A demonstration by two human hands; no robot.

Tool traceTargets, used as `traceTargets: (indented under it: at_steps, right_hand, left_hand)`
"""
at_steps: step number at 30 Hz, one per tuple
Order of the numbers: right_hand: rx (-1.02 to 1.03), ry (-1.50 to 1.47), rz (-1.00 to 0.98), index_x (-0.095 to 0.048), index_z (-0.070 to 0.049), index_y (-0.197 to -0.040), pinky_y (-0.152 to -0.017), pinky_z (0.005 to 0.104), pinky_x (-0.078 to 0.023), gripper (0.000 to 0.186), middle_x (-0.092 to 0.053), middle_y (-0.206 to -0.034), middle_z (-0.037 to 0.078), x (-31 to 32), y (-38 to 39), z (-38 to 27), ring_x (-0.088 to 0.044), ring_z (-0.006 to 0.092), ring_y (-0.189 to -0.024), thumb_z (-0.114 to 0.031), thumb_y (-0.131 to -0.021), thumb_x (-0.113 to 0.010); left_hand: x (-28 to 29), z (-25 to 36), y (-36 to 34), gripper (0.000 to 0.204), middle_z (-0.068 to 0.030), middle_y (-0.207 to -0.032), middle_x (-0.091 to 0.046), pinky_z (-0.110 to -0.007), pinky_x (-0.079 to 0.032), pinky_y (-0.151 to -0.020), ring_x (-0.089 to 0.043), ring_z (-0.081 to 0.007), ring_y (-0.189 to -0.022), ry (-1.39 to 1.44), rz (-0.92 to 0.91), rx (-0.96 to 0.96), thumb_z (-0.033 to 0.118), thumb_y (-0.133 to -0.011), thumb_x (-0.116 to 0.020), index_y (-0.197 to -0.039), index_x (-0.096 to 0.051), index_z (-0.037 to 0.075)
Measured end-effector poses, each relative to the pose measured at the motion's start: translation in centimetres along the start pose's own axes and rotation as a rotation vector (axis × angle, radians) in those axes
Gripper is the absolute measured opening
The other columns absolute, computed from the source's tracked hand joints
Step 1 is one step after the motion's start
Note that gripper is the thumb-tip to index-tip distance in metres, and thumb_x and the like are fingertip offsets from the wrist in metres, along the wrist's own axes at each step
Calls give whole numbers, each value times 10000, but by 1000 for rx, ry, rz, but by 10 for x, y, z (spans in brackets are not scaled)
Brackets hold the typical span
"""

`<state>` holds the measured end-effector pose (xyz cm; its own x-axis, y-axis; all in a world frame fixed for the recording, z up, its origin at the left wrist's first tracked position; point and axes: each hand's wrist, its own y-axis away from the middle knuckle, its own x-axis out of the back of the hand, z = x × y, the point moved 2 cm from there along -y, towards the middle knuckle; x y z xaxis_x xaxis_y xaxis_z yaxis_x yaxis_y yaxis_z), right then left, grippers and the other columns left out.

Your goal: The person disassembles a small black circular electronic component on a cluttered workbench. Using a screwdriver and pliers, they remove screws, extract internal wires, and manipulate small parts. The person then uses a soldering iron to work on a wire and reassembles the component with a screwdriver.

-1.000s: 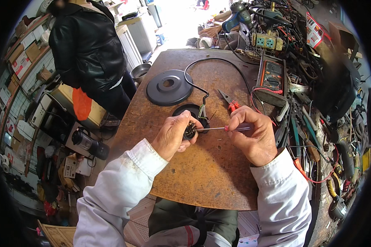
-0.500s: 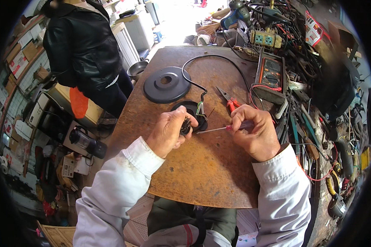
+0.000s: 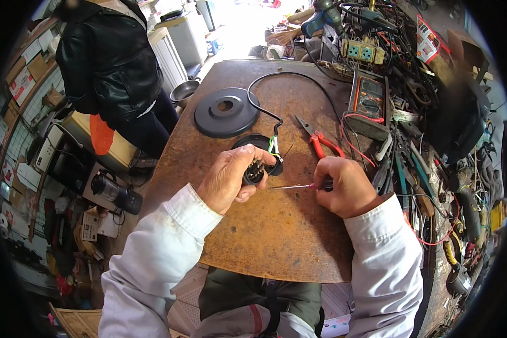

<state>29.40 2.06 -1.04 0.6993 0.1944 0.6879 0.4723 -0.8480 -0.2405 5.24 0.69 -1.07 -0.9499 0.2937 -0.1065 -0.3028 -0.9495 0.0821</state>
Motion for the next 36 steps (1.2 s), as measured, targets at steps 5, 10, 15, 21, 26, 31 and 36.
traceTargets:
  at_steps: [5, 10, 15, 21, 26, 31, 36]
  right_hand:
    - [76, 249, -2, -628, -65, -753, -757, 448, -502, 103, -641, -811, 116, -5, 1, -5, -619, 351, -891, -24, -672, -676]
    - [109, 290, 26, -651, -56, -801, -775, 449, -507, 130, -643, -834, 125, -6, 1, -7, -611, 358, -927, -35, -685, -704]
    - [152, -65, 196, -702, -15, -955, -777, 371, -526, 183, -681, -891, 108, -10, -1, -24, -656, 274, -905, -51, -782, -750]
    - [-36, -747, 9, -691, 49, -1043, -775, 263, -523, 149, -728, -952, 63, -29, -5, -26, -648, 102, -860, -57, -939, -686]
    - [-106, -1011, -101, -666, 59, -1059, -789, 267, -531, 153, -732, -940, 80, -35, -4, -29, -663, 123, -856, -55, -955, -663]
    - [-157, -1047, -153, -654, 41, -1028, -696, 244, -510, 129, -736, -898, 84, -36, -3, -30, -643, 103, -771, -71, -963, -649]
    - [-190, -1014, -141, -642, 12, -972, -554, 227, -449, 138, -732, -846, 81, -38, -4, -27, -572, 77, -628, -124, -953, -652]
  left_hand:
    - [-3, -1, 0, 411, -88, -698, -599, -192, -283, -411, -361, -47, -444, -7, -44, 5, 446, -1055, -355, -1047, -534, 76]
    - [-4, 0, 2, 414, -88, -670, -585, -197, -250, -404, -317, -44, -436, 3, -104, -11, 481, -1047, -341, -1027, -497, 99]
    - [-10, 3, 5, 461, -77, -654, -575, -198, -240, -407, -314, -43, -440, -23, -139, -37, 545, -1034, -331, -1039, -479, 108]
    - [-11, 1, 4, 499, -56, -666, -575, -200, -263, -428, -346, -41, -461, -28, -195, -47, 589, -1024, -333, -1053, -466, 109]
    - [-12, 2, 5, 500, -49, -701, -578, -203, -282, -443, -354, -40, -468, -41, -227, -51, 564, -1042, -315, -1100, -457, 88]
    - [-15, 2, 6, 517, -56, -711, -596, -202, -257, -427, -368, -48, -468, -11, -223, -26, 581, -1014, -371, -1132, -459, 85]
    - [-17, 7, 6, 527, -59, -714, -593, -196, -276, -428, -362, -41, -461, -40, -247, -3, 583, -1014, -368, -1126, -464, 77]
